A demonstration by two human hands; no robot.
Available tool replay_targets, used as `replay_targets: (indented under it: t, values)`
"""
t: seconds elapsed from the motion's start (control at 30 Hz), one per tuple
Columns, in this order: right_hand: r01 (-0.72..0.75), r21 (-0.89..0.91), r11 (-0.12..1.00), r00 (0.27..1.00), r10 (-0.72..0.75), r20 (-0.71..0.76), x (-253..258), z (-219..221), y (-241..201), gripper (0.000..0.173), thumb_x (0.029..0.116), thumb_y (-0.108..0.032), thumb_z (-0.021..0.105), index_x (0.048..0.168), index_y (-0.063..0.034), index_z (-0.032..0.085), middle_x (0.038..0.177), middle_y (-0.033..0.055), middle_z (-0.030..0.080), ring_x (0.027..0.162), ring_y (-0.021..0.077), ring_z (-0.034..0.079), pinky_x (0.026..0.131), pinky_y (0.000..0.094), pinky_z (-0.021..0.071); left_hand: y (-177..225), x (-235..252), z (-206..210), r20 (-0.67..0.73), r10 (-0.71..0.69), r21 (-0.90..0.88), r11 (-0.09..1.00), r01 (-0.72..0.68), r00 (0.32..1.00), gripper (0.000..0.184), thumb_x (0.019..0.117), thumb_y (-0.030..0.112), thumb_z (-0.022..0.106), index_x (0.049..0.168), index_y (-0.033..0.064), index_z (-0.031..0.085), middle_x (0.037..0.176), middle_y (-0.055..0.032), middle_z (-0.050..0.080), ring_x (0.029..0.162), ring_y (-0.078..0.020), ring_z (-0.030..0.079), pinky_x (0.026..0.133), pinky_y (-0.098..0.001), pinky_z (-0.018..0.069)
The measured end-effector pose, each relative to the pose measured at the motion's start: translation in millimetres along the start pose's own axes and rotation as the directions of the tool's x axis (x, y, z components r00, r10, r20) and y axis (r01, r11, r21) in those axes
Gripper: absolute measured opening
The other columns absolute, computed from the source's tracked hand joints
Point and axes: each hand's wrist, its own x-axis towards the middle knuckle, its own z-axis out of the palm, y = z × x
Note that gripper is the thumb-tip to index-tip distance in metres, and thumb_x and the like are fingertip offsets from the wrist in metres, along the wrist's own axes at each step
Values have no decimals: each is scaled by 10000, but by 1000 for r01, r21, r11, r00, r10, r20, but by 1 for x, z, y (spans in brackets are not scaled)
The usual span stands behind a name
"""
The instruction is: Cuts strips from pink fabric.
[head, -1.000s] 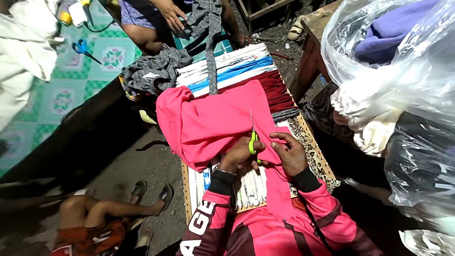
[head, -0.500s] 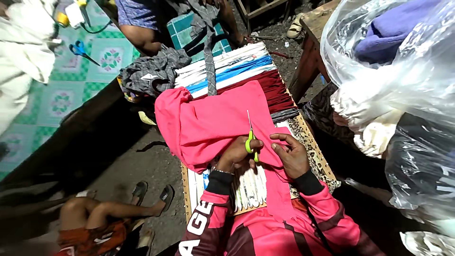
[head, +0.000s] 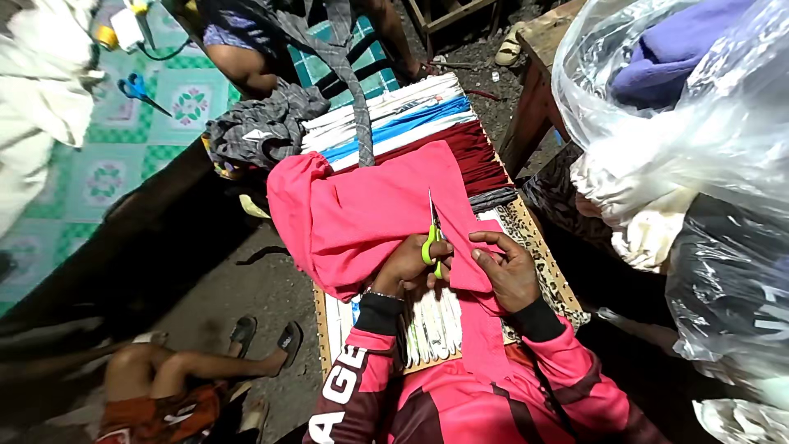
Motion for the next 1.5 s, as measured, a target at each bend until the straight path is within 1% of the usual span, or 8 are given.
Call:
replay_targets:
  t: [0.6, 0.7, 0.83, 0.97, 1.13, 1.23, 1.33, 1.5]
  values:
    - [-54, 44, 998, 999, 54, 4, -5, -6, 3, 307, 929, -53, 723, 1216, -162, 726, 1200, 19, 720, 679, 144, 673, 627, 308, 606, -1, 0, -5, 30, -29, -52, 998, 31, 999, 259, 1077, 243, 524, 1037, 8, 628, 719, -103, 701, 449, -88, 595, 383, -193, 467]
    - [-2, -136, 991, 991, 20, 136, -8, -20, 8, 286, 934, -68, 695, 1216, -113, 715, 1182, 29, 729, 1012, 138, 714, 884, 310, 621, -20, -28, -9, 202, -64, -5, 998, 66, 977, 358, 1077, 338, 473, 1204, 32, 608, 908, -112, 760, 589, -139, 698, 448, -248, 545]
    - [79, -636, 768, 900, 219, 376, 2, -46, -13, 385, 959, -250, 650, 1341, -201, 658, 1072, 19, 727, 964, 181, 687, 890, 466, 566, -23, -86, -16, 348, -170, 223, 970, 95, 922, 436, 1019, 387, 619, 1279, 40, 658, 926, -143, 767, 585, -176, 708, 442, -304, 570]
    - [110, -665, 739, 970, 66, 234, 40, -45, -29, 376, 986, -262, 667, 1315, -82, 656, 1122, 127, 709, 1006, 284, 690, 914, 550, 562, 14, -125, -26, 36, 86, 576, 812, -91, 996, 330, 934, 363, 732, 1162, 125, 707, 828, -22, 737, 581, -124, 667, 503, -310, 584]
    - [-21, -625, 780, 992, 94, 85, 120, 12, -11, 413, 1026, -342, 604, 1307, -43, 646, 1150, 151, 724, 1058, 297, 704, 966, 557, 548, 43, -87, -57, -388, 651, 903, 411, 126, 653, 461, 896, 296, 785, 1274, 102, 606, 977, -138, 713, 827, -334, 697, 702, -613, 562]
    - [-137, -761, 634, 979, 203, -6, 152, 40, -7, 557, 968, -465, 652, 1332, -45, 625, 1199, 207, 682, 1131, 386, 652, 969, 637, 499, 46, -53, -89, -366, 699, 930, 247, 273, 615, 584, 831, 148, 806, 1351, 69, 554, 1173, -243, 655, 1071, -471, 641, 857, -712, 499]
    - [-114, -839, 532, 972, 234, 16, 170, 47, -18, 380, 963, -385, 672, 1139, -49, 702, 1085, 232, 703, 1062, 427, 666, 882, 678, 500, 37, -31, -125, -340, 667, 932, 141, 335, 663, 428, 835, 114, 755, 1240, 71, 623, 1040, -240, 684, 1001, -484, 655, 803, -695, 497]
    - [-3, -674, 739, 984, 123, 130, 200, 42, -71, 371, 1028, -332, 608, 1209, -12, 660, 1124, 226, 685, 1051, 363, 663, 944, 608, 504, 77, -51, -151, -433, 612, 901, 316, 297, 662, 327, 936, 142, 672, 1252, 66, 633, 985, -281, 698, 936, -531, 675, 757, -766, 496]
